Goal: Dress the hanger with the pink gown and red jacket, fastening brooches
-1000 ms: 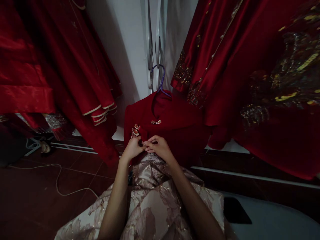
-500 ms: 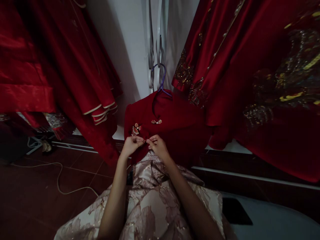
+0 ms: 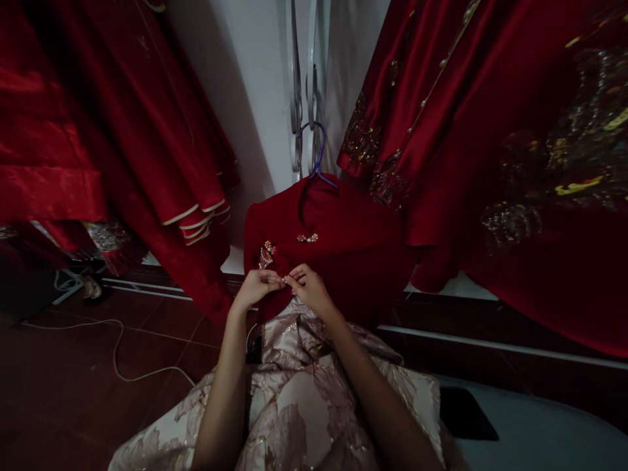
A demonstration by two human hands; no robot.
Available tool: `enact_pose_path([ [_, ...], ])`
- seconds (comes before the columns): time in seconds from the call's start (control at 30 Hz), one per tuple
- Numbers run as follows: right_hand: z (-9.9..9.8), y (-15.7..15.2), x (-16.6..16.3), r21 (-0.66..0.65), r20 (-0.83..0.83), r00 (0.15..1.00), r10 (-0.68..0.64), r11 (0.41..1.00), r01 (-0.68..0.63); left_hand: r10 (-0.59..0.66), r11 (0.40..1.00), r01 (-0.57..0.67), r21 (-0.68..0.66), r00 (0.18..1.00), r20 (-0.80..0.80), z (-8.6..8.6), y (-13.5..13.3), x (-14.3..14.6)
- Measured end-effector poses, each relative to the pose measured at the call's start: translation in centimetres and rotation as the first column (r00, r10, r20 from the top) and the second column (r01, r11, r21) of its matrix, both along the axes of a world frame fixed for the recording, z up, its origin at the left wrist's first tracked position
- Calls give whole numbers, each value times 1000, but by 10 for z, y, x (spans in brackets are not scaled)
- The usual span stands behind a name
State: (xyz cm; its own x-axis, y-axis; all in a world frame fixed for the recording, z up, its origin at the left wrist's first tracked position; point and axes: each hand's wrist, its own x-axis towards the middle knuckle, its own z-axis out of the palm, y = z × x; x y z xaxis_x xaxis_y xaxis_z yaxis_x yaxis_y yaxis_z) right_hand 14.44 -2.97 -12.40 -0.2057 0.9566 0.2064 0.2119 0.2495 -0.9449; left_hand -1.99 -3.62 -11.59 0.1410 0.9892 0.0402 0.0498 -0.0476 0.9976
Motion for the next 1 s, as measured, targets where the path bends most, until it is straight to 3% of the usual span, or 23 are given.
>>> enact_pose_path([
  [0.3, 1, -2, 0, 109, 71, 994, -86, 991, 78, -7, 1000, 8, 16, 999, -34, 4, -1, 2],
  [0.53, 9, -6, 3, 51, 18, 1000, -3, 999, 2, 40, 998, -36, 47, 995, -88, 3, -3, 3],
  [0.87, 4, -2, 4, 129, 128, 992, -20, 992, 3, -4, 996, 25, 88, 974, -228, -2, 0, -6],
  [1.0, 6, -4, 10, 65, 159, 987, -3, 998, -7, 30, 996, -8, 92, 972, -235, -5, 1, -7],
])
